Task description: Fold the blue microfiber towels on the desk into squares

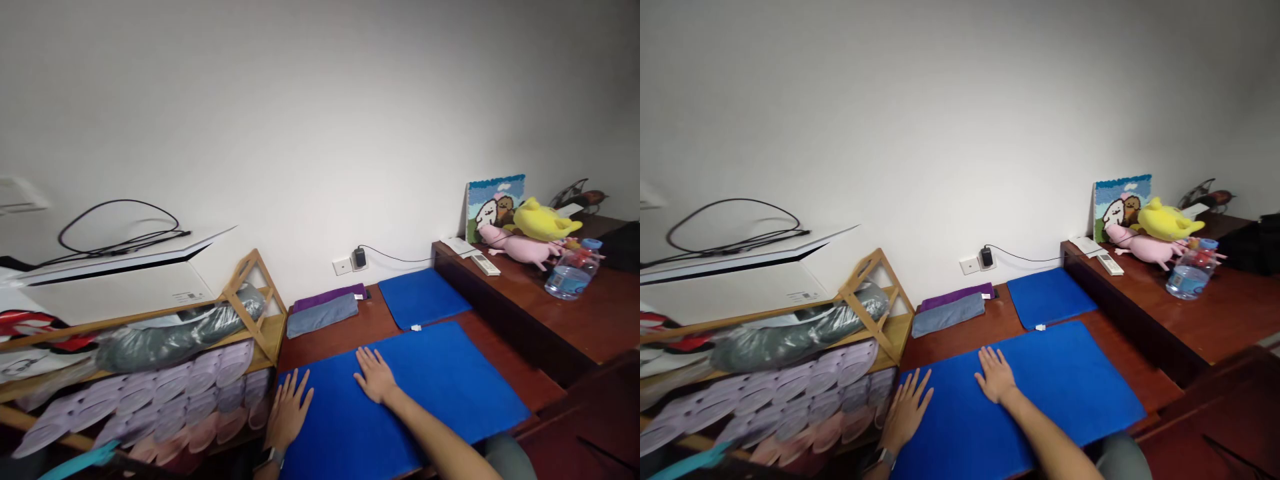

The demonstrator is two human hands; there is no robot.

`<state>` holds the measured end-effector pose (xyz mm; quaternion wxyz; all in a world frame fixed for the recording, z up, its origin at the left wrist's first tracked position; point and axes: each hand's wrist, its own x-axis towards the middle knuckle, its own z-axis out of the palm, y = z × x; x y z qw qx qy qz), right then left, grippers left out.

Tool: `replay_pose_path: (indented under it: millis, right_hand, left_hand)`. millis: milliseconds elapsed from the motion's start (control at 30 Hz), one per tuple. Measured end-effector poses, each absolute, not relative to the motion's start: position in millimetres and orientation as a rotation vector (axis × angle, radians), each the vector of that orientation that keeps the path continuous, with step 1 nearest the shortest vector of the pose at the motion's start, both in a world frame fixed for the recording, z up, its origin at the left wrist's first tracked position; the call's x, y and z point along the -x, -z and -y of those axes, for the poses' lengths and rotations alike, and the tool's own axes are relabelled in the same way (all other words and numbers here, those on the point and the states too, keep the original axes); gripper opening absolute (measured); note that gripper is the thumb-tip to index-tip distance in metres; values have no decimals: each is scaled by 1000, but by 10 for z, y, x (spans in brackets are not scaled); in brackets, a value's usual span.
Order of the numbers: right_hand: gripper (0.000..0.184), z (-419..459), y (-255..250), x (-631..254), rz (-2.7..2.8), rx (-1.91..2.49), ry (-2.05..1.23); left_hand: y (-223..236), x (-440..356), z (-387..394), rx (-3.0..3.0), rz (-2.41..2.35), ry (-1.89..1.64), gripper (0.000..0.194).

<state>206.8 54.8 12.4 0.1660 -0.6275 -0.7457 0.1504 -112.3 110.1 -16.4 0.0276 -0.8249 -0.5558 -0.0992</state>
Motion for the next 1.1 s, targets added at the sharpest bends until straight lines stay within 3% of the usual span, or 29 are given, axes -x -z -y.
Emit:
replay_pose_path:
  millis: [300, 500, 700, 800, 900, 1000, 1100]
  right_hand:
    - [76, -23, 136, -4781, 1586, 2525, -216]
    - [77, 51, 71, -5126, 1504, 2590, -241]
    - [57, -43, -613, -4108, 1482, 2492, -81]
    - [38, 27, -953, -2843, 1755, 1959, -348]
    - [31, 209, -1125, -1593, 1838, 1433, -642]
    - [28, 429, -1191, -912, 1805, 1289, -664]
    - [17, 601, -1221, -794, 1733, 1293, -628]
  left_hand:
    - [322, 1202, -1149, 2509, 1703, 395, 65]
    - [252, 1144, -1115, 2473, 1671, 350, 63]
    - [-205, 888, -996, 2438, 1659, 74, 58]
    - [-514, 574, -921, 2497, 1530, -40, 51]
    - [-673, 202, -831, 2572, 1401, -34, 45]
    - [-703, -60, -737, 2616, 1338, -47, 40]
    - [-734, -140, -653, 2605, 1338, -44, 37]
